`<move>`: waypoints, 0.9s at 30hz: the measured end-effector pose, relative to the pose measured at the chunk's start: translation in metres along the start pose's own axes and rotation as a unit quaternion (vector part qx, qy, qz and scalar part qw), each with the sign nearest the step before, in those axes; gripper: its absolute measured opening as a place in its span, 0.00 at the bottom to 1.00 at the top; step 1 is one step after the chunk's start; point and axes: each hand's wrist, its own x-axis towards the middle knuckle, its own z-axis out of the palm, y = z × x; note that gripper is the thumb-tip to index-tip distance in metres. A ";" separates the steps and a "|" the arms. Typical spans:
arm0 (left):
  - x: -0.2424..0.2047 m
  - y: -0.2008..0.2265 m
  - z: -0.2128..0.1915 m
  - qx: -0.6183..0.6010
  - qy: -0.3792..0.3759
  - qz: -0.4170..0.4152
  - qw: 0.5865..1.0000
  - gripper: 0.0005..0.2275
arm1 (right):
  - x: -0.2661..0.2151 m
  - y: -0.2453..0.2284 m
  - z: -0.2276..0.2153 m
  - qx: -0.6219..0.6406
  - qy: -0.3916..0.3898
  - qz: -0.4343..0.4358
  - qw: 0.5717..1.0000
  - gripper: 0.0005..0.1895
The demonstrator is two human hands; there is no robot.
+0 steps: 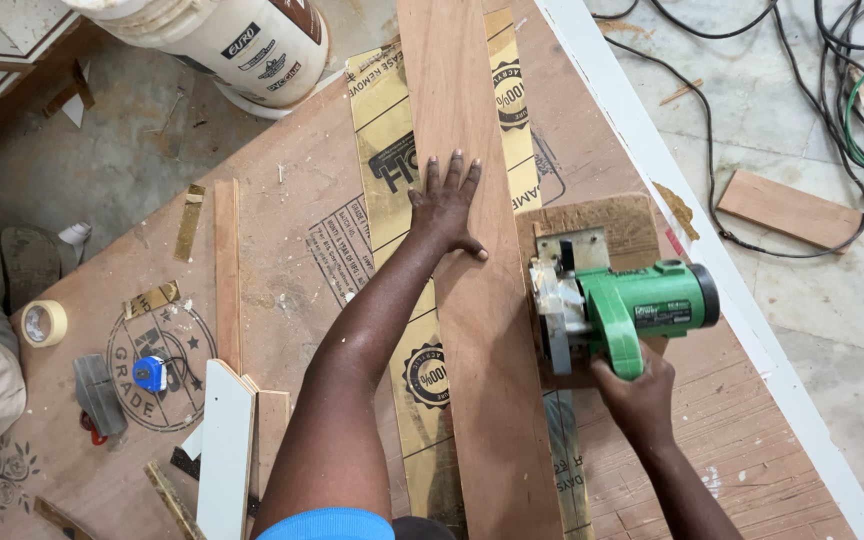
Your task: The person measures and marks a piece of wood using a ruler and pencil, then uses a circular saw to cut the wood along the marked line. They repeat this process with another piece of wood, ensuring precise cuts.
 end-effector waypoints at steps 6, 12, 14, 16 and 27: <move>0.000 0.000 -0.001 0.011 0.000 0.001 1.000 0.71 | 0.016 -0.029 -0.001 0.041 0.010 -0.018 0.999 0.03; 0.002 0.000 0.000 0.009 -0.005 0.004 1.000 0.72 | 0.027 -0.040 0.001 0.040 0.024 -0.042 0.998 0.04; 0.002 0.000 0.000 0.008 -0.007 0.003 1.000 0.72 | 0.031 -0.042 0.001 0.045 0.017 -0.034 0.998 0.04; 0.003 0.000 0.001 0.007 -0.006 0.004 1.000 0.72 | 0.037 -0.043 0.002 0.049 0.013 -0.030 0.998 0.04; 0.003 0.000 0.001 0.012 -0.002 0.009 1.000 0.72 | 0.068 -0.046 0.009 0.016 0.015 -0.072 0.997 0.05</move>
